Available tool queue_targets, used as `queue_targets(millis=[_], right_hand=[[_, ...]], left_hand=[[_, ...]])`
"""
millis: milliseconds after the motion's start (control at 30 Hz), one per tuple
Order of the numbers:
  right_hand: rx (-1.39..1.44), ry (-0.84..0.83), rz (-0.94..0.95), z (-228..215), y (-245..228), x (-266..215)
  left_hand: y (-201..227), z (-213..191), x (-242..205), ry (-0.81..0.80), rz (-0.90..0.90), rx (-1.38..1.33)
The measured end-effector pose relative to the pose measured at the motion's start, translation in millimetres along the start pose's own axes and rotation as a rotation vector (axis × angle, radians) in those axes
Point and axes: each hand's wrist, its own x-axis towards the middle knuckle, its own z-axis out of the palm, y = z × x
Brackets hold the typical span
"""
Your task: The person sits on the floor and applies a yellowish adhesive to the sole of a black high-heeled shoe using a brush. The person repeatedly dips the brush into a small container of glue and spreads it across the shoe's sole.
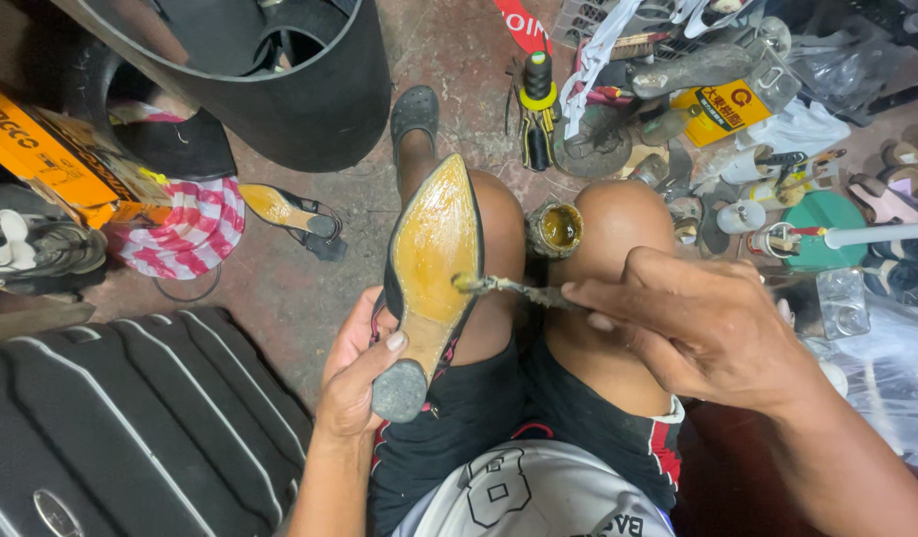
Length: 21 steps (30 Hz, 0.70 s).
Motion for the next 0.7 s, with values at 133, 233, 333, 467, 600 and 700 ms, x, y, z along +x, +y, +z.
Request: queue_targets(millis=[133, 233, 333, 467, 600, 700], right_hand=[[0.044, 0.03, 0.049, 0.1, 1.8, 2.2], [-0.152, 0.121, 0.104, 5.2, 5.1, 6.4], [-0.224, 0.142, 0.07, 8.4, 5.3, 9.4], [-0.191, 0.088, 0.058, 9.2, -0.6, 8.1], [-0.188, 0.039, 0.029, 9.3, -1.6, 5.4], [-0.184, 0.003, 0.037, 11.8, -4.3, 3.4]], left_hand=[[-1.4, -0.9, -0.7, -0.018, 0.003, -0.007], [-2.5, -0.9, -2.4, -0.03, -0.003, -0.022], [-2.3, -0.6, -2.8, -0.029, 0.007, -0.045], [-2.0, -1.1, -2.2, -0.016, 0.022, -0.086], [-1.1, 2.5, 0.2, 0.001, 0.023, -0.087], [-0.1, 4.0, 1.0, 0.005, 0.023, -0.064]])
